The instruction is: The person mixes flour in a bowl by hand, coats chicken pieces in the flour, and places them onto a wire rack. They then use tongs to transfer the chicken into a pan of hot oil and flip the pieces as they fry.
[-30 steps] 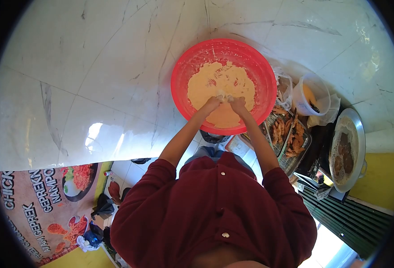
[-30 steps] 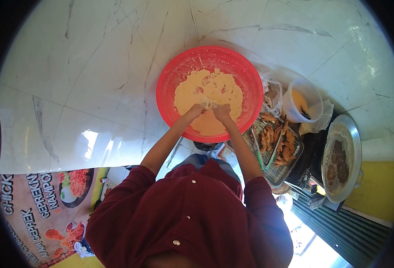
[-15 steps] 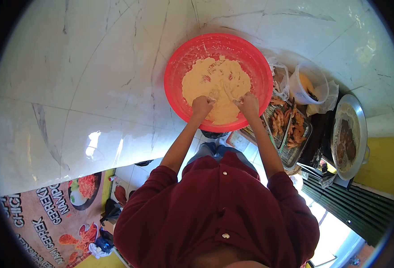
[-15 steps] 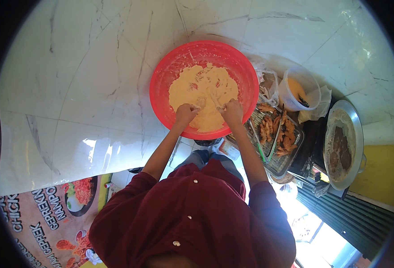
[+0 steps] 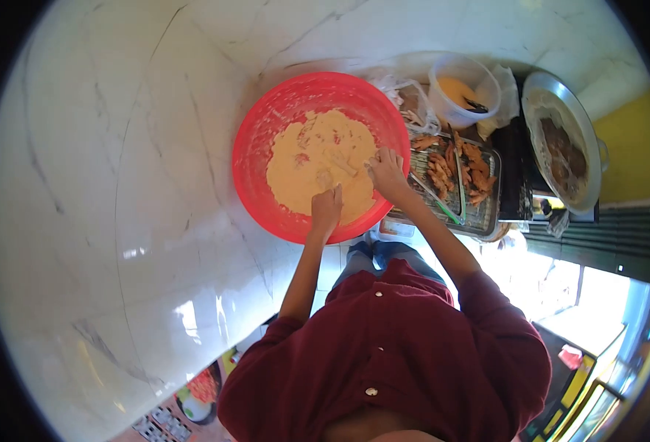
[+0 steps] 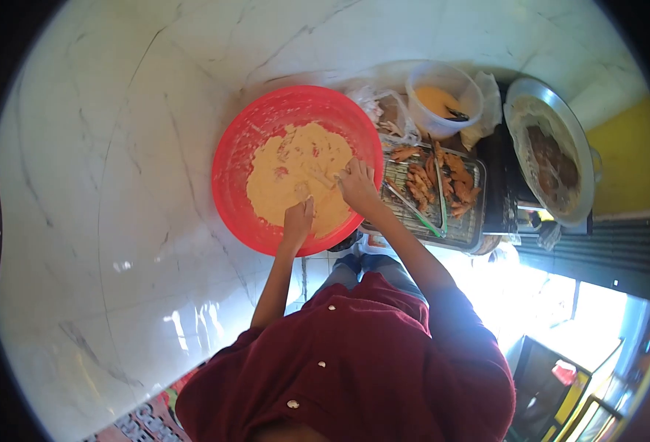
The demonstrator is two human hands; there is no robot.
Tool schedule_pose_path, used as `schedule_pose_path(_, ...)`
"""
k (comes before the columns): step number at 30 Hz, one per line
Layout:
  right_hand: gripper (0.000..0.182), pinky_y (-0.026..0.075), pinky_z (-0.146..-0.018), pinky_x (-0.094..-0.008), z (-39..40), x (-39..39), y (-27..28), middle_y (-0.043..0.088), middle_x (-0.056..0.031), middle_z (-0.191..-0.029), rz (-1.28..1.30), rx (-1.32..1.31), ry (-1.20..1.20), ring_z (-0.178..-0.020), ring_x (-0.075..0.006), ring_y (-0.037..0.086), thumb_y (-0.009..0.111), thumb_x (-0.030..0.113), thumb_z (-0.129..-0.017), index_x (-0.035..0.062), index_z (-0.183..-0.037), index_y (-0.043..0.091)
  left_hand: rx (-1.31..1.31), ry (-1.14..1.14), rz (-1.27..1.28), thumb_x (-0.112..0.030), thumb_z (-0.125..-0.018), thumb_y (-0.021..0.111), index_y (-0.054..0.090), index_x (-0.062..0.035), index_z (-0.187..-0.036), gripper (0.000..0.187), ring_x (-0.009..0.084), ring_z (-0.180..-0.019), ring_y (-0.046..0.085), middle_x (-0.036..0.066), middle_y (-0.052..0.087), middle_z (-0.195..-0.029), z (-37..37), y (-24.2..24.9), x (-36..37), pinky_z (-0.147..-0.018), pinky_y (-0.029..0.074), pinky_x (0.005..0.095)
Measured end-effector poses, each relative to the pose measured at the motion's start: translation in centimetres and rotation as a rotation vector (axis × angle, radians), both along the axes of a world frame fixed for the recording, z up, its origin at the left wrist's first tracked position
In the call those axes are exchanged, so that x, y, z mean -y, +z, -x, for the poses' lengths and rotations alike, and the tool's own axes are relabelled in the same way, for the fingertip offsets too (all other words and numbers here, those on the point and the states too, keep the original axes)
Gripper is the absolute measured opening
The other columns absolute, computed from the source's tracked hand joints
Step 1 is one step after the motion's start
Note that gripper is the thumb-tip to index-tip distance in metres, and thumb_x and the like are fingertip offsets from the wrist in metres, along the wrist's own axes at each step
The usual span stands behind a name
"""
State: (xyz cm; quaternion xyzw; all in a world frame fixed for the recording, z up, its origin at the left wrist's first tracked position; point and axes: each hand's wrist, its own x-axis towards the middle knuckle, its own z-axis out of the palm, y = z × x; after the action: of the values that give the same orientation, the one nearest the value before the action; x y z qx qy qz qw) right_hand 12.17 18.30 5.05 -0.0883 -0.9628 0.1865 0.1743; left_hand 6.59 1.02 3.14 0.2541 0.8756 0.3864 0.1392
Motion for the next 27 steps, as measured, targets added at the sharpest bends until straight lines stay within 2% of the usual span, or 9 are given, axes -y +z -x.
schedule_pose_path(6, 0.015, 0.027, -0.076, -0.0396, -6.5, -0.2, 4.6, 0.037, -0.0143, -0.091, 0.298, -0.097, -0.23, -0.09, -0.0278, 0.036, 0.049, 0.017, -0.079, 0.0029, -0.083, 0.052, 0.278, -0.294, -0.219, -0.024, -0.09, 0.035, 0.047, 0.0027, -0.066, 0.038, 0.0248, -0.051, 0.047, 0.013, 0.049, -0.056, -6.8, 6.1, -4.6, -0.053, 0.038, 0.0361)
schedule_pose_path(8, 0.017, 0.026, -0.077, -0.0394, -9.4, -0.2, 4.3, 0.035, -0.0142, -0.091, 0.291, -0.069, -0.302, -0.089, -0.0281, 0.036, 0.047, 0.017, -0.08, 0.0022, -0.086, 0.05, 0.226, -0.436, -0.301, -0.018, -0.089, 0.034, 0.049, 0.0021, -0.07, 0.031, 0.0303, -0.064, 0.052, 0.019, 0.052, -0.066, -9.1, 5.9, -5.6, -0.056, 0.037, 0.0383)
schedule_pose_path(14, 0.021, 0.028, -0.077, -0.0414, -18.0, -0.8, -2.4, 0.033, -0.0166, -0.097, 0.213, 0.226, -0.548, -0.091, -0.0303, 0.035, 0.046, 0.015, -0.08, 0.0006, -0.096, 0.046, 0.141, -0.669, -0.409, -0.008, -0.084, 0.042, 0.05, 0.0038, -0.09, 0.015, 0.031, -0.07, 0.055, 0.019, 0.057, -0.079, -11.7, -3.0, -7.3, -0.066, 0.043, 0.0362)
schedule_pose_path(15, 0.019, 0.03, -0.077, -0.0413, -18.8, -0.8, -3.3, 0.035, -0.0152, -0.099, 0.15, 0.159, -0.653, -0.094, -0.0297, 0.036, 0.05, 0.016, -0.078, 0.0029, -0.093, 0.052, 0.131, -0.669, -0.127, -0.003, -0.08, 0.047, 0.053, 0.0028, -0.098, 0.02, 0.0308, -0.077, 0.057, 0.019, 0.058, -0.083, -11.4, -2.3, -7.6, -0.069, 0.044, 0.0357)
schedule_pose_path(18, 0.014, 0.029, -0.079, -0.0416, -22.1, -1.8, -3.5, 0.039, -0.0111, -0.095, 0.32, 0.22, -0.622, -0.096, -0.0273, 0.037, 0.055, 0.018, -0.077, 0.0074, -0.085, 0.06, 0.122, -0.715, -0.048, -0.004, -0.078, 0.049, 0.057, 0.0003, -0.098, 0.022, 0.0295, -0.079, 0.057, 0.018, 0.059, -0.083, -11.1, -5.7, -8.7, -0.07, 0.044, 0.0352)
schedule_pose_path(19, 0.01, 0.034, -0.074, -0.0401, -22.6, -2.3, -3.6, 0.048, -0.0091, -0.083, 0.277, 0.166, -0.676, -0.086, -0.0264, 0.045, 0.06, 0.02, -0.074, 0.0113, -0.077, 0.064, 0.087, -0.67, -0.076, -0.01, -0.078, 0.052, 0.061, -0.0007, -0.091, 0.018, 0.0288, -0.076, 0.058, 0.017, 0.06, -0.079, -11.1, -6.6, -9.0, -0.068, 0.045, 0.035)
schedule_pose_path(23, 0.014, 0.039, -0.068, -0.0383, -25.6, -5.4, -6.1, 0.053, -0.0117, -0.07, 0.45, 0.164, -0.557, -0.074, -0.0293, 0.051, 0.058, 0.022, -0.075, 0.0089, -0.075, 0.063, 0.144, -0.554, 0.202, -0.031, -0.078, 0.056, 0.062, -0.005, -0.069, 0.028, 0.027, -0.06, 0.059, 0.014, 0.059, -0.063, -10.8, -5.7, -10.3, -0.055, 0.045, 0.0372)
schedule_pose_path(25, 0.023, 0.041, -0.064, -0.0387, -25.6, -6.7, -4.5, 0.053, -0.0153, -0.062, 0.536, 0.357, -0.605, -0.067, -0.032, 0.053, 0.052, 0.022, -0.079, 0.0037, -0.069, 0.061, 0.193, -0.566, 0.295, -0.033, -0.077, 0.056, 0.062, -0.0056, -0.067, 0.03, 0.0267, -0.059, 0.059, 0.013, 0.059, -0.062, -10.5, -3.9, -11.4, -0.054, 0.044, 0.0371)
schedule_pose_path(27, 0.025, 0.041, -0.066, -0.0392, -26.4, -8.6, -7.1, 0.053, -0.0168, -0.065, 0.487, 0.304, -0.523, -0.07, -0.0329, 0.053, 0.05, 0.023, -0.079, 0.0024, -0.069, 0.059, 0.25, -0.578, 0.378, -0.035, -0.076, 0.057, 0.062, -0.0054, -0.071, 0.03, 0.0263, -0.059, 0.058, 0.011, 0.059, -0.062, -10.6, -4.0, -12.0, -0.054, 0.045, 0.0359)
